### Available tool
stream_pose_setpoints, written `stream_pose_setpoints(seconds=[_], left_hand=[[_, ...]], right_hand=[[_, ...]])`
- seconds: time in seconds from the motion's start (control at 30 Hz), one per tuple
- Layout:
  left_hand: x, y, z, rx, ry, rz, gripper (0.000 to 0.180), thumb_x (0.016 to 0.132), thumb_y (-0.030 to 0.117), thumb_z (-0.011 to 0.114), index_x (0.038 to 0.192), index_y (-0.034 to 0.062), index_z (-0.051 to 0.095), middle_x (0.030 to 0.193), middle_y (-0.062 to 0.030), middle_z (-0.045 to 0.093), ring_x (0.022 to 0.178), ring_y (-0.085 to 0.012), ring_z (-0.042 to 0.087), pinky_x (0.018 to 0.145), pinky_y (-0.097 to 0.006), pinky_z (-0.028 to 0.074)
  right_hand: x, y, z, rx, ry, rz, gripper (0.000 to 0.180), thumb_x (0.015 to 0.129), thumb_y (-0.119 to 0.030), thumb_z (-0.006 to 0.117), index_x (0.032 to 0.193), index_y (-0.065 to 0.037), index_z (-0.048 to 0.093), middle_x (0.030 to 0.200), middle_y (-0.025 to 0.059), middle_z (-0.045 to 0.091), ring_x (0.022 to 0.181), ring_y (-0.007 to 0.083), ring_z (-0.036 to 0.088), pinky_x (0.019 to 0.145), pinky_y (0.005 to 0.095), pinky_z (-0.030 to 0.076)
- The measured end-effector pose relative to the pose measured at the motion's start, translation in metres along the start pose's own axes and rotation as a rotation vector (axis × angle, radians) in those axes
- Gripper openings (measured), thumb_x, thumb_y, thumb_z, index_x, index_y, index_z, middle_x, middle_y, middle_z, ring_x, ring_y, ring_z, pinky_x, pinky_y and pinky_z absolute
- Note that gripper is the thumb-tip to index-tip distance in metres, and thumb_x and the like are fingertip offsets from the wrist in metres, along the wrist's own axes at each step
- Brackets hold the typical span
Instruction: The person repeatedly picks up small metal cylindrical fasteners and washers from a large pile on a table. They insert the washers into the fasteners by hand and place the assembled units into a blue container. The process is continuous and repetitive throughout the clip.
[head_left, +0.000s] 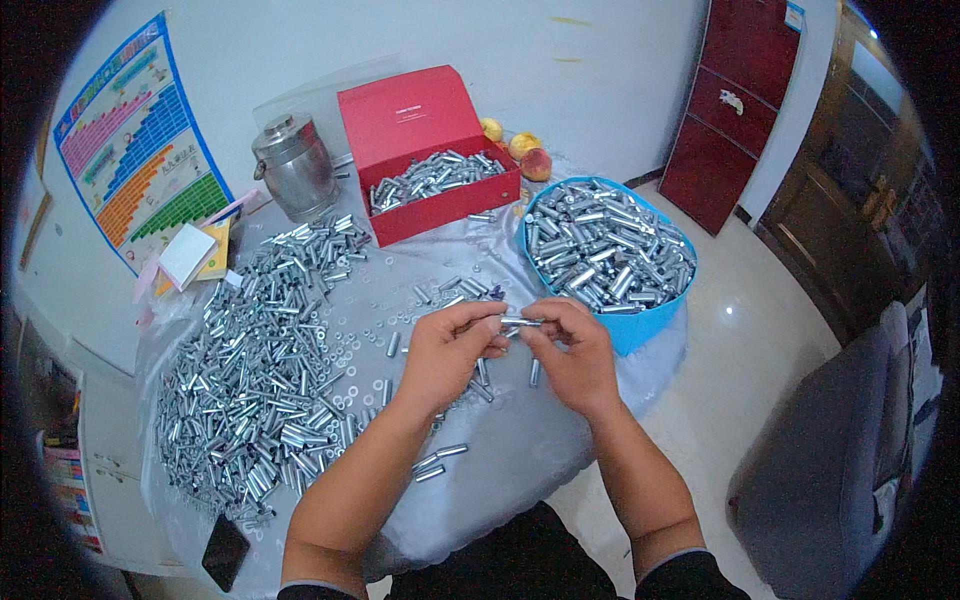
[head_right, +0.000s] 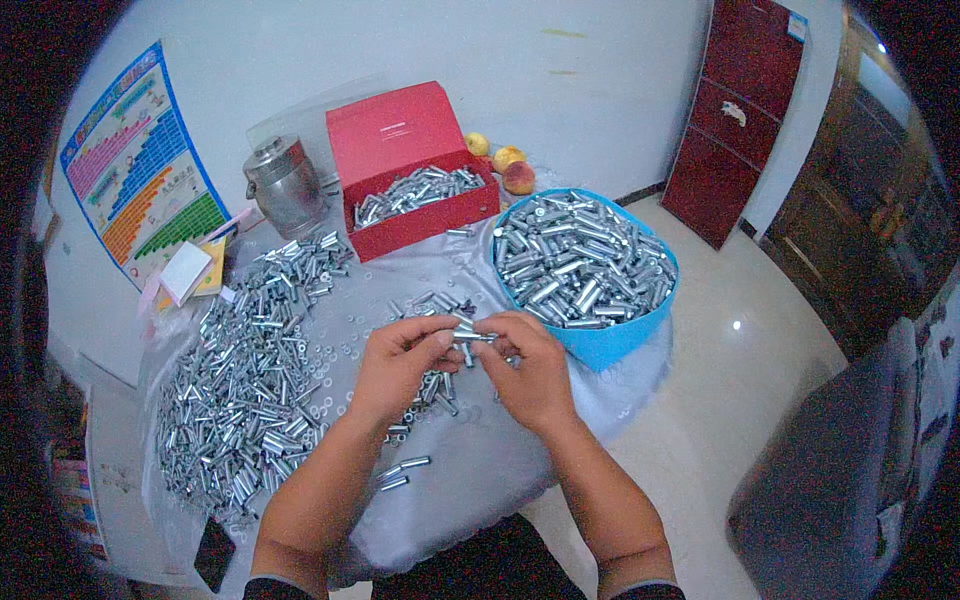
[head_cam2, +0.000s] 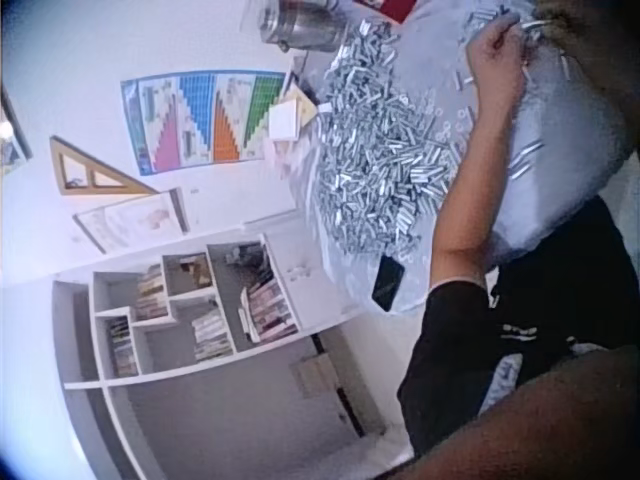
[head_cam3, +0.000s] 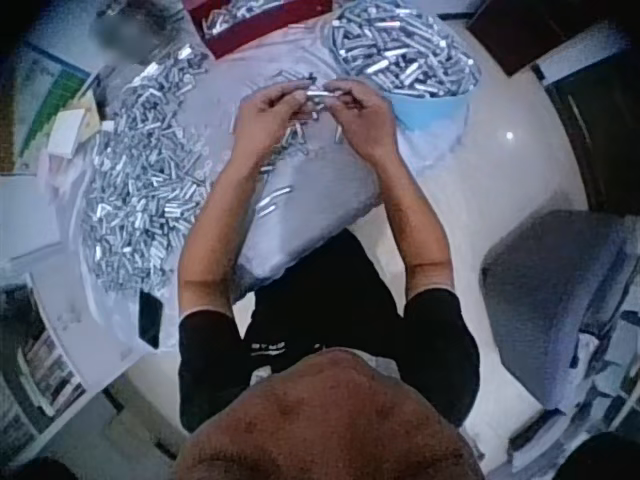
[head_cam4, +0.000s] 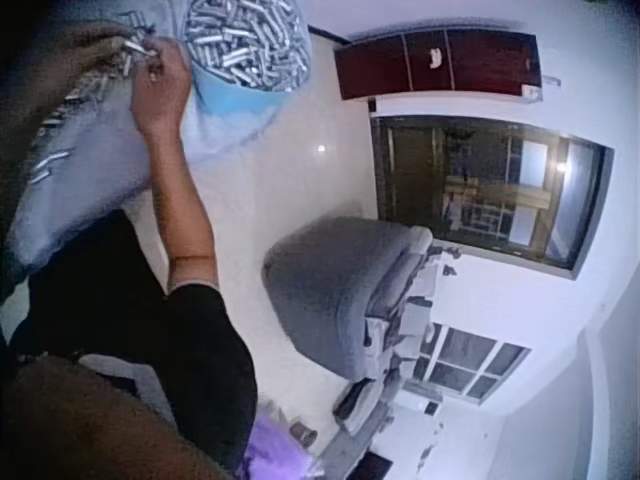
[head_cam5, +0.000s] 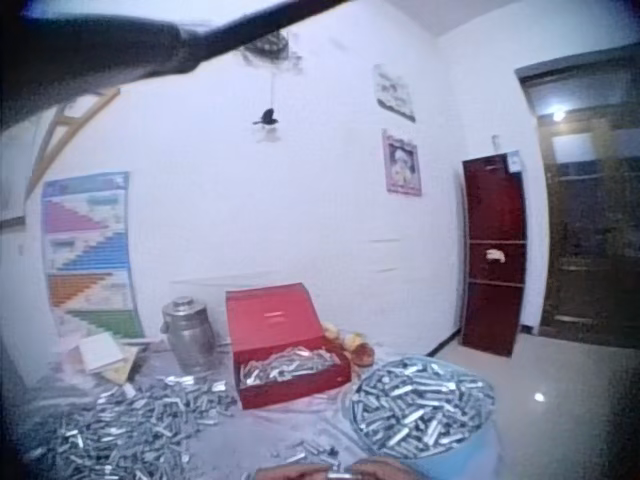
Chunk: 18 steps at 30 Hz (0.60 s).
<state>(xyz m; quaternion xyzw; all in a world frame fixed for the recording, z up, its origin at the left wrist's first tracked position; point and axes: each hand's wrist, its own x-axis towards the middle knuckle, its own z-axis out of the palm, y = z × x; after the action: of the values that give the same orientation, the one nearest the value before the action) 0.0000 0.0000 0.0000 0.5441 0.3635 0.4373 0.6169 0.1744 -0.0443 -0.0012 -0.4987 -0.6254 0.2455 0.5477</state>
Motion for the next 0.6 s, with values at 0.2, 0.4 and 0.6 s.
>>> stream_pose_setpoints(seconds=[0.2, 0.4, 0.6], left_hand=[[0.021, 0.001, 0.043, 0.333, -0.101, 0.18, 0.022, 0.087, 0.007, 0.066, 0.108, 0.0, 0.067, 0.092, -0.0086, 0.069, 0.076, -0.0126, 0.064, 0.07, -0.025, 0.052], [0.026, 0.002, 0.07, 0.607, -0.103, 0.375, 0.019, 0.083, 0.011, 0.071, 0.099, 0.0023, 0.071, 0.086, -0.0104, 0.069, 0.075, -0.014, 0.064, 0.067, -0.026, 0.05], [0.048, -0.002, 0.088, 0.732, -0.07, 0.605, 0.016, 0.08, 0.012, 0.07, 0.092, 0.0012, 0.07, 0.088, -0.0144, 0.069, 0.078, -0.0254, 0.066, 0.069, -0.033, 0.051]], right_hand=[[-0.01, 0.007, -0.042, -0.148, 0.14, -0.055, 0.022, 0.081, 0.0, 0.069, 0.102, -0.003, 0.066, 0.103, 0.0122, 0.063, 0.086, 0.0215, 0.065, 0.073, 0.0301, 0.053], [-0.017, 0.013, -0.065, -0.275, 0.23, -0.116, 0.022, 0.08, 0.001, 0.067, 0.101, -0.003, 0.066, 0.103, 0.0133, 0.065, 0.092, 0.0274, 0.064, 0.079, 0.0335, 0.052], [-0.004, 0.02, -0.088, -0.411, 0.288, -0.156, 0.02, 0.08, -0.001, 0.065, 0.1, -0.003, 0.067, 0.103, 0.0139, 0.066, 0.099, 0.0302, 0.062, 0.088, 0.0373, 0.048]])
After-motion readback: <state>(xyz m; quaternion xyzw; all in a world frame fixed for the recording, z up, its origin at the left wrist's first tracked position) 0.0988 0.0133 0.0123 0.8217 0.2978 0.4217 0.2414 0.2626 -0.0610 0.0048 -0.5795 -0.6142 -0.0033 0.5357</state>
